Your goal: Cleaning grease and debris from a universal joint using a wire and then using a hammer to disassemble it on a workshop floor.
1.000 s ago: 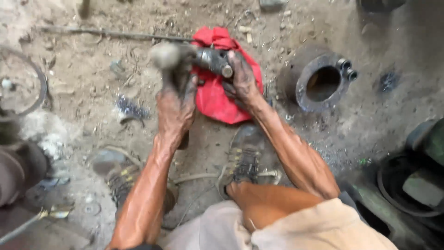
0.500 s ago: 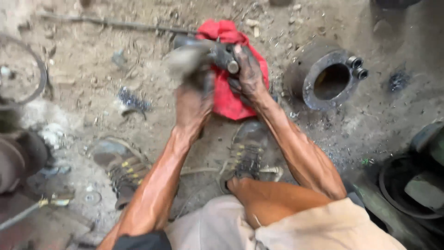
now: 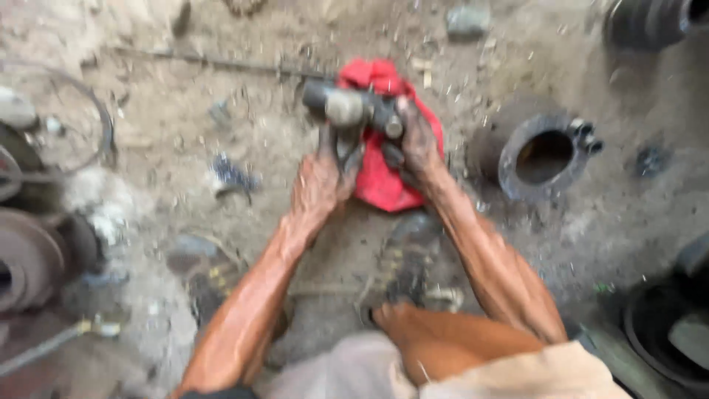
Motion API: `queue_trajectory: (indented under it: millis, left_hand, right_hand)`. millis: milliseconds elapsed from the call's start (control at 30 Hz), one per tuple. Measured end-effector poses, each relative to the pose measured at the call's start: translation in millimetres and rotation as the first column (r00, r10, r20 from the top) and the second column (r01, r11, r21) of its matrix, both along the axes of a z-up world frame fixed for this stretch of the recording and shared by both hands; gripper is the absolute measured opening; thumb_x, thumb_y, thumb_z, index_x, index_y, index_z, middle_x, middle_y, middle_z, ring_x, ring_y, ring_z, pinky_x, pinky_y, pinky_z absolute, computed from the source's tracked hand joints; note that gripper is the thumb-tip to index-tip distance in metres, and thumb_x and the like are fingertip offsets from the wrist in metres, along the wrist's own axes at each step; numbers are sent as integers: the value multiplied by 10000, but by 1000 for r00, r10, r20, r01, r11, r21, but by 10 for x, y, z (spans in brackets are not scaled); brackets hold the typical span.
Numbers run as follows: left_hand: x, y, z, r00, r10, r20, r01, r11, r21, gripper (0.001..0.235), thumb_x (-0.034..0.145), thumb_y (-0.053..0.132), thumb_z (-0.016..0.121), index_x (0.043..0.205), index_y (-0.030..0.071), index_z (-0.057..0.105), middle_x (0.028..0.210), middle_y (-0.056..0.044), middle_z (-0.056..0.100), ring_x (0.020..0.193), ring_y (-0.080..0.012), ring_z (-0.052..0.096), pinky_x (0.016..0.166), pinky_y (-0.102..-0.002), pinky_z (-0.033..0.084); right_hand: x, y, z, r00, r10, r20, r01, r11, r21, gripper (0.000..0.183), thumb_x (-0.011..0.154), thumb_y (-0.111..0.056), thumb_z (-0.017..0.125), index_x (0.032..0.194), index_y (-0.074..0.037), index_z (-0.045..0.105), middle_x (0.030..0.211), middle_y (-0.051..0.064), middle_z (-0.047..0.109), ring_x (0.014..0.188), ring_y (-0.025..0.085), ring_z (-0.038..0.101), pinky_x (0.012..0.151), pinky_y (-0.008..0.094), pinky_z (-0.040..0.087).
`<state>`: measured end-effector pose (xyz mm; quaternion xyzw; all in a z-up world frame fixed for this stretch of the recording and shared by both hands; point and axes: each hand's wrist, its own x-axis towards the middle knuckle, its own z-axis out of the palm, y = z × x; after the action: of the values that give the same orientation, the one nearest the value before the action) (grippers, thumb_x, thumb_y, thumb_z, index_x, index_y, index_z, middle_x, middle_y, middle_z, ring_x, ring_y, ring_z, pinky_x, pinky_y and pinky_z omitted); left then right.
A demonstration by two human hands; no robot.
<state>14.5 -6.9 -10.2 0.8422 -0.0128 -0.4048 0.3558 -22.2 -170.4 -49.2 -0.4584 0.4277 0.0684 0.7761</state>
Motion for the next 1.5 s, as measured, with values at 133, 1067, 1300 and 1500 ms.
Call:
queue_trajectory:
  millis: [133, 1067, 1300, 1500]
  left_hand:
    - [20, 23, 316, 942, 246, 227, -204, 960, -193, 576, 989, 563, 517, 1359, 132, 420, 817, -120, 675, 635, -299, 674, 546, -422, 538]
    - [27, 35, 528, 925, 372, 83, -352, 917, -190, 509, 969, 456, 614, 1275, 51, 574, 1048, -287, 738, 1054, -500, 691, 829, -623, 564]
    - [58, -32, -131, 996, 81, 23, -81, 997, -1, 703, 947, 528, 516, 1509, 138, 355, 915, -349, 704, 871, -603, 644, 646, -639, 474]
    - [-2, 369, -178, 959, 273, -70, -281, 940, -191, 598, 911, 618, 526, 1312, 175, 527, 1070, -92, 767, 931, -255, 739, 744, -401, 560]
  right_hand:
    - [-36, 4, -53, 1000, -7, -19, 8, 999, 37, 464, 875, -596, 586, 951, -142, 520, 590, -21, 405, 334, 63, 328, 276, 252, 208]
    - [-132, 55, -59, 1000, -19, 7, 19, 999, -50, 413, 1001, -502, 547, 899, -102, 530, 615, 87, 475, 281, 120, 345, 229, 270, 256]
    - [79, -14, -147, 995, 103, 17, -100, 983, -151, 352, 1058, -475, 430, 786, -253, 451, 517, -80, 339, 340, 32, 313, 277, 251, 251]
    - [-57, -132, -8, 986, 112, -127, -106, 993, 47, 531, 856, -664, 519, 787, -138, 485, 420, -12, 300, 298, 105, 261, 290, 276, 163]
